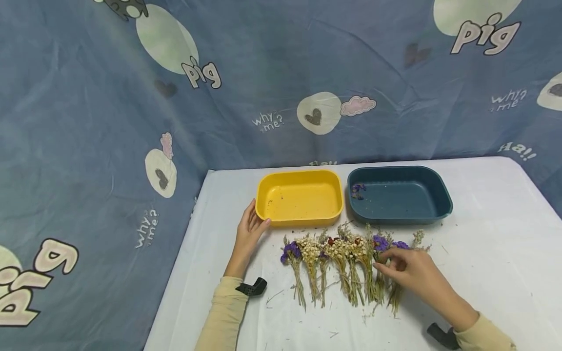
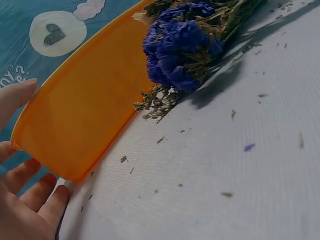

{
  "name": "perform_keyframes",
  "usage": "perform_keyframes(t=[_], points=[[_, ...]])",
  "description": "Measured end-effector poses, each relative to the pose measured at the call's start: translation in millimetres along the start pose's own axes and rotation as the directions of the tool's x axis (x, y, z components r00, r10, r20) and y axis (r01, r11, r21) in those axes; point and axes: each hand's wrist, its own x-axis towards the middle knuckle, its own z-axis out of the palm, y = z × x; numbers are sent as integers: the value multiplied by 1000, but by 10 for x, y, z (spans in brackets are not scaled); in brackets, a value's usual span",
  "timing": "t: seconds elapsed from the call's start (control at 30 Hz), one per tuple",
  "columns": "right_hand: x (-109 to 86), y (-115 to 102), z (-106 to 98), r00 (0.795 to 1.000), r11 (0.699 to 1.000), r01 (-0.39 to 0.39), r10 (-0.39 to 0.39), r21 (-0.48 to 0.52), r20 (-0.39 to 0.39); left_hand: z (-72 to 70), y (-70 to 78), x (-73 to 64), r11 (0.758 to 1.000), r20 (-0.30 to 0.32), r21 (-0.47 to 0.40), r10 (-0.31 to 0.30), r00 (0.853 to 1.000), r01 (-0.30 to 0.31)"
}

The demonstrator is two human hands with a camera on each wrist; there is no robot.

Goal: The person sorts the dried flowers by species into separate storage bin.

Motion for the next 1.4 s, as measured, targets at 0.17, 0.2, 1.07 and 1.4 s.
perform_keyframes(t=[0.17,0.2,1.07,1.4], points=[[35,-27,65,997,998,-68,68,-18,42,32,6,26,1000,7,-6,6,1000,-6],[41,-30,79,995,997,-81,82,-17,58,36,6,23,1000,5,-7,5,1000,-5],[94,-57,137,977,969,-173,146,177,154,-7,-21,-14,1000,-1,-23,11,1000,-11],[70,-30,136,988,964,-137,117,226,103,-13,-63,-16,1000,7,-18,23,1000,-23]])
